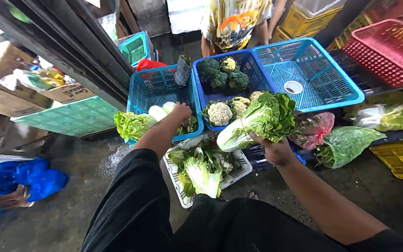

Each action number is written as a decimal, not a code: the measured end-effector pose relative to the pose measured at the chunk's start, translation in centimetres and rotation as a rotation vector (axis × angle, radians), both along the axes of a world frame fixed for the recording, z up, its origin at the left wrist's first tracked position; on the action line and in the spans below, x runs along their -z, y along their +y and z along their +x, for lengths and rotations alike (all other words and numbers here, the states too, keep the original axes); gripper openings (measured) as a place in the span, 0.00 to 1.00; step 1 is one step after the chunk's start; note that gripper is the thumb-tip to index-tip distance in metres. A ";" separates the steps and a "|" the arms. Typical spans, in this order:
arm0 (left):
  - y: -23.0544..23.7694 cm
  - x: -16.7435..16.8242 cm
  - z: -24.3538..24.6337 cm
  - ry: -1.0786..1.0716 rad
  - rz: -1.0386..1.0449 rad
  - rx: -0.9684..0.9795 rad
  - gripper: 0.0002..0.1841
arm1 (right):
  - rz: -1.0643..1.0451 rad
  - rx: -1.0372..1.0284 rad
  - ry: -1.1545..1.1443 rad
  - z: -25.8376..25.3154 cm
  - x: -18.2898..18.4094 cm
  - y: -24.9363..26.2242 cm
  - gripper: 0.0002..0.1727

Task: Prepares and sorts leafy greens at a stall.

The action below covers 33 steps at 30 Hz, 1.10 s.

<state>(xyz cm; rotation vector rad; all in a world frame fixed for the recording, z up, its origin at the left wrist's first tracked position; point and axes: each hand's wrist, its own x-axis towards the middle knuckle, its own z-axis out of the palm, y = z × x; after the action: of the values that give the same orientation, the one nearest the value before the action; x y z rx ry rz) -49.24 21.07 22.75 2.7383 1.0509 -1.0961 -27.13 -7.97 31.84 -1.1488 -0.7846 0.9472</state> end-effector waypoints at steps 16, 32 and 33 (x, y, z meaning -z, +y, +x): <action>-2.7 -12.3 -6.9 -1.383 0.464 -1.105 0.32 | -0.092 -0.241 -0.710 -9.4 3.0 11.1 0.31; -19.9 -19.3 -5.4 -2.026 0.218 -0.844 0.09 | -0.146 -0.465 -0.073 -4.3 2.2 3.5 0.29; -21.7 -18.7 -4.4 -2.067 0.104 -0.941 0.07 | -0.185 -0.533 0.207 -2.9 1.6 1.8 0.27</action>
<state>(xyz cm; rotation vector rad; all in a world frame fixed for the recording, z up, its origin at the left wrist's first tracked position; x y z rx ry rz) -53.60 -0.67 41.49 1.3591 1.2290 1.5107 -30.07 -6.22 30.27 -0.9919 -0.8638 1.5831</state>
